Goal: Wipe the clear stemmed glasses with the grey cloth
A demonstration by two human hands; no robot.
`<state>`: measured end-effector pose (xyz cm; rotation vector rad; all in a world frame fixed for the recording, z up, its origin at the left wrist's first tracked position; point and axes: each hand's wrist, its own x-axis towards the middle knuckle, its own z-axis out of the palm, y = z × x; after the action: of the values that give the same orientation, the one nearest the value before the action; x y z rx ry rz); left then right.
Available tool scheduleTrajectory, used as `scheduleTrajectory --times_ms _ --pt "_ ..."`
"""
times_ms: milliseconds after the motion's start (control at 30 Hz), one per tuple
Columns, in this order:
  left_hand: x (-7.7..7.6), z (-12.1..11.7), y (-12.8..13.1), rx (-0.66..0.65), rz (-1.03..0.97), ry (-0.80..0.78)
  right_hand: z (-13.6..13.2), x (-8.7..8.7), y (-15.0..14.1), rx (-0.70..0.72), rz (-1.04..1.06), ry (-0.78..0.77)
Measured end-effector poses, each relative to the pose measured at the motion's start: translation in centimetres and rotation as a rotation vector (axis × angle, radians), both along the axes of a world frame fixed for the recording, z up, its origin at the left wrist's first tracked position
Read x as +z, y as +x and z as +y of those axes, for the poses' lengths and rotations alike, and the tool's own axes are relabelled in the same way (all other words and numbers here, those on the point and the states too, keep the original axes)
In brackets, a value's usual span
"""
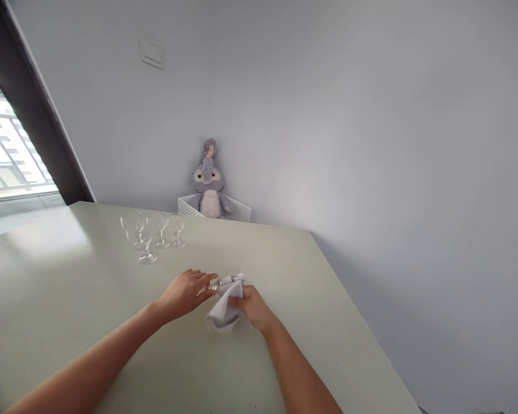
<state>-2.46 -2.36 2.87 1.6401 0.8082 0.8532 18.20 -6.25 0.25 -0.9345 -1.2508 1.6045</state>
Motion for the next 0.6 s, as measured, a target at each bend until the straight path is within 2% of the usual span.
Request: scheduleTrajectory --times_ms 33,100,167,233,300,367,433,467,500,533,600 --pt "0.0 0.0 0.3 0.085 -0.069 0.047 0.2 -0.3 -0.5 -0.091 0.09 -0.032" --pt "-0.1 0.2 0.6 0.153 -0.155 0.082 0.2 -0.7 -1.4 -0.193 0.23 -0.097" --pt "-0.2 0.5 0.5 0.145 -0.127 0.118 0.0 -0.7 -1.9 -0.167 0.249 -0.113" --pt "-0.3 0.9 -0.1 0.086 0.019 0.198 -0.4 -0.3 -1.9 -0.084 0.125 -0.054" --pt "-0.3 1.3 -0.9 -0.059 0.228 0.235 -0.9 0.3 -1.5 0.006 -0.062 0.03" --pt "-0.2 1.5 -1.5 -0.287 0.4 0.145 -1.4 1.0 -1.0 0.083 -0.197 0.086" --pt "-0.1 1.4 -1.9 -0.493 0.487 0.013 -1.6 1.4 -0.8 0.133 -0.225 0.085" --pt "0.0 1.3 -1.8 -0.532 0.51 0.003 -1.6 1.5 -0.8 0.133 -0.209 0.064" --pt "0.0 1.2 -1.7 -0.504 0.534 0.063 -1.5 1.4 -0.9 0.1 -0.177 0.036" --pt "0.0 1.1 -1.4 -0.42 0.564 0.191 -1.3 1.3 -1.1 0.034 -0.126 0.002" --pt "0.0 0.8 -0.7 -0.172 0.615 0.572 -1.0 0.8 -1.6 -0.153 0.033 -0.091"
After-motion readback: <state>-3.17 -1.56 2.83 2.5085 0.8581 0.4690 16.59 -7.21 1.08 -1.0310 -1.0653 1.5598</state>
